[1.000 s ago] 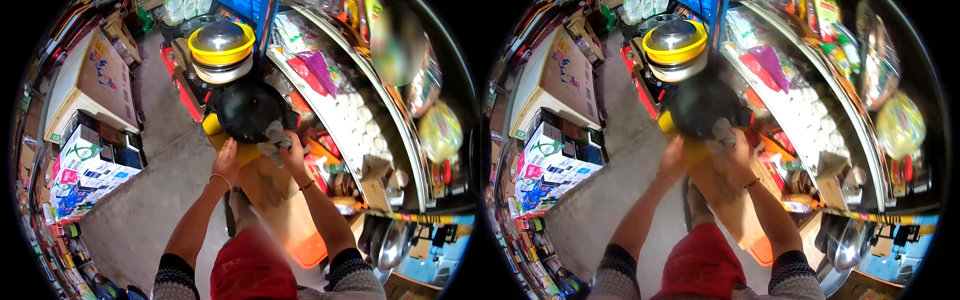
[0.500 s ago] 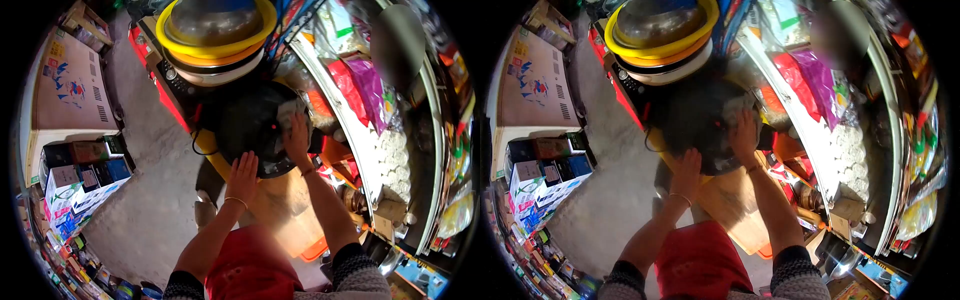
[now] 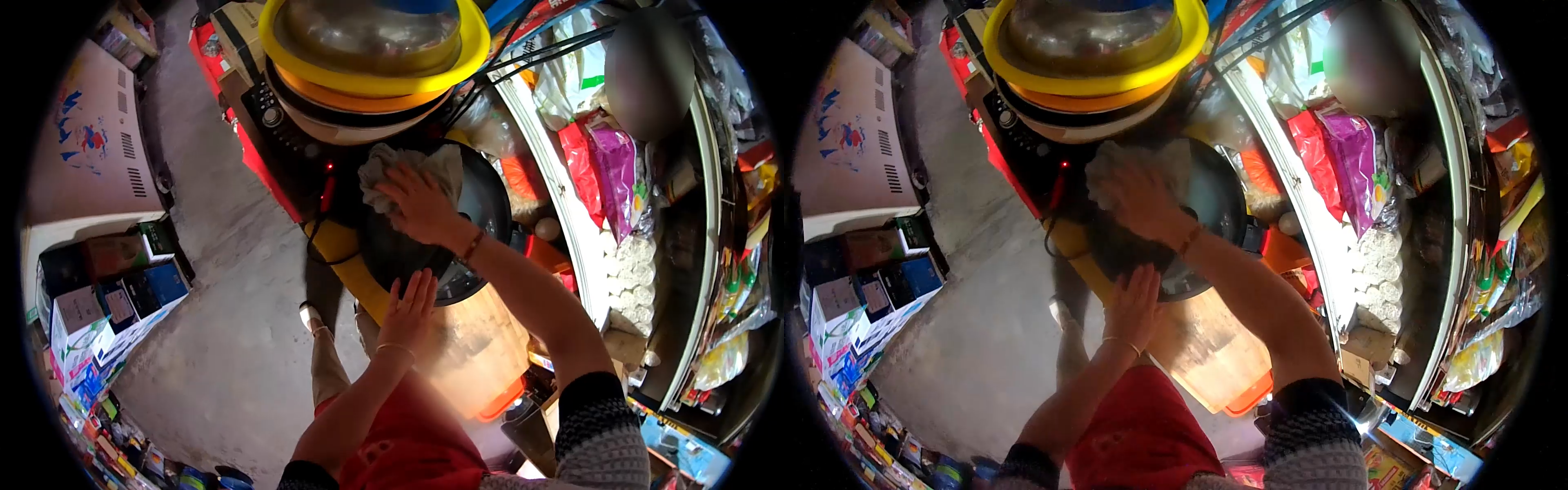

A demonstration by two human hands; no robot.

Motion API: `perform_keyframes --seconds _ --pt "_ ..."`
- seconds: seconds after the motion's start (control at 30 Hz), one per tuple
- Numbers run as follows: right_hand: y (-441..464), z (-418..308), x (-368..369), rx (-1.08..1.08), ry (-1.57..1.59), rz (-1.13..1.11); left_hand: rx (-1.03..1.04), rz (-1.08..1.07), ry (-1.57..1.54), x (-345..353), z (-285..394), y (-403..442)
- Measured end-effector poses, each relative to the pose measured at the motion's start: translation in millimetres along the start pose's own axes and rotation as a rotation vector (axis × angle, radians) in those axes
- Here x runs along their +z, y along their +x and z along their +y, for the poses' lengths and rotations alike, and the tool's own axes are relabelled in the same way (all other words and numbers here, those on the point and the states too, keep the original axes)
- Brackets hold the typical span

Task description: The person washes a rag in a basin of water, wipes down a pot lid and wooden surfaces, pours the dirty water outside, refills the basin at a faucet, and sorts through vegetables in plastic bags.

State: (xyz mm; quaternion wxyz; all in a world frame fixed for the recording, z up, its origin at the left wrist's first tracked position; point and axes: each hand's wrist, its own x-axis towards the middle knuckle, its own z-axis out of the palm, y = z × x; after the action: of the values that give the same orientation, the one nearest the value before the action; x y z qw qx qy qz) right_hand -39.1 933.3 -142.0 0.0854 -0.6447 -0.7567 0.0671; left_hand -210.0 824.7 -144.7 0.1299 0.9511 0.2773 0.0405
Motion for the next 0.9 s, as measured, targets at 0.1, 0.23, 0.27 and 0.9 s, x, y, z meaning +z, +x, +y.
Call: perform_keyframes --seconds 0.1,0.23,0.27,0.9 --pt "18 64 -8 -0.021 0.043 0.143 0.031 -0.034 0.014 -2 -2 3" --pt "-20 106 -15 0.229 0.327 0.045 0.045 -0.113 0.098 -3 3 8" --pt "-36 105 -13 0.234 0.274 0.139 0.042 -0.083 0.075 -4 0 12" --pt "-54 -115 20 1.006 0.132 0.347 0.259 -0.388 -0.094 -66 -16 69"
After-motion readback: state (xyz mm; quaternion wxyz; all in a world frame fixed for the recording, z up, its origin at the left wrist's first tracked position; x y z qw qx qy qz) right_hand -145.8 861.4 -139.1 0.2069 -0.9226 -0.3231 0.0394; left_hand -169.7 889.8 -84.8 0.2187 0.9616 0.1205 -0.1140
